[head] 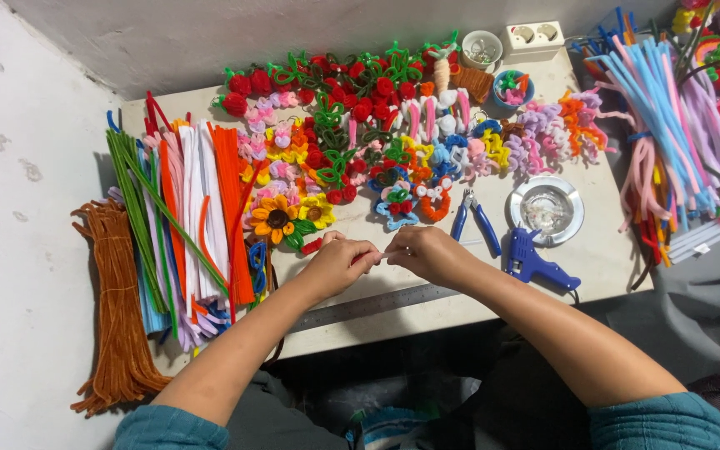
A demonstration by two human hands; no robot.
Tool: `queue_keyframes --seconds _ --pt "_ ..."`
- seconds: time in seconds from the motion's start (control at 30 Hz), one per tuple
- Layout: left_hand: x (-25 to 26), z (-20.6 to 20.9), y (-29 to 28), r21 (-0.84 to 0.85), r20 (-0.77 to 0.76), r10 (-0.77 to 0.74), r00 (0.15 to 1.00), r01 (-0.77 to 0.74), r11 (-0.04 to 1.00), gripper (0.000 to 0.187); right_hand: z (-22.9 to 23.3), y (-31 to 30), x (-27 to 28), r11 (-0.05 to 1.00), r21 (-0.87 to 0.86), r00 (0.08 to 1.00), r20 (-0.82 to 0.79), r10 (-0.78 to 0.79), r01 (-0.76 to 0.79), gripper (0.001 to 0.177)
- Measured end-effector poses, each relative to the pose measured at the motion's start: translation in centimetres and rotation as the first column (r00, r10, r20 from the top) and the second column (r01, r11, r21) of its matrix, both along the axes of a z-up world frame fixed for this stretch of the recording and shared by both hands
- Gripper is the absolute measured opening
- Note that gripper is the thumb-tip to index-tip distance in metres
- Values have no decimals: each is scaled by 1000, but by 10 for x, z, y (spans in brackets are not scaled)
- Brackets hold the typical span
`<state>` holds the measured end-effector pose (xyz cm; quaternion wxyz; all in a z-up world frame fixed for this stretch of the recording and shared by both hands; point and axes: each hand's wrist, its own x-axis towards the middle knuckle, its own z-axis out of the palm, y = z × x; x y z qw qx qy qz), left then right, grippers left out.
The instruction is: Shaping colorful pipe cleaners into circular loops for craft making by hand.
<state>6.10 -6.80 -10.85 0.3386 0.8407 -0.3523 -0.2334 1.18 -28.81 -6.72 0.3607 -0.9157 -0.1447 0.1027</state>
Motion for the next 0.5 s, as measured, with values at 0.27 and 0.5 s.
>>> queue_keyframes --seconds 0.27,0.5 --pt "8 -24 10 -46 217 -23 976 34 998 25 6 -8 -3 999 1 996 -74 -47 48 9" --pt "20 -48 36 -16 278 90 956 -89 996 22 12 -50 1 971 -17 942 -238 -237 240 12"
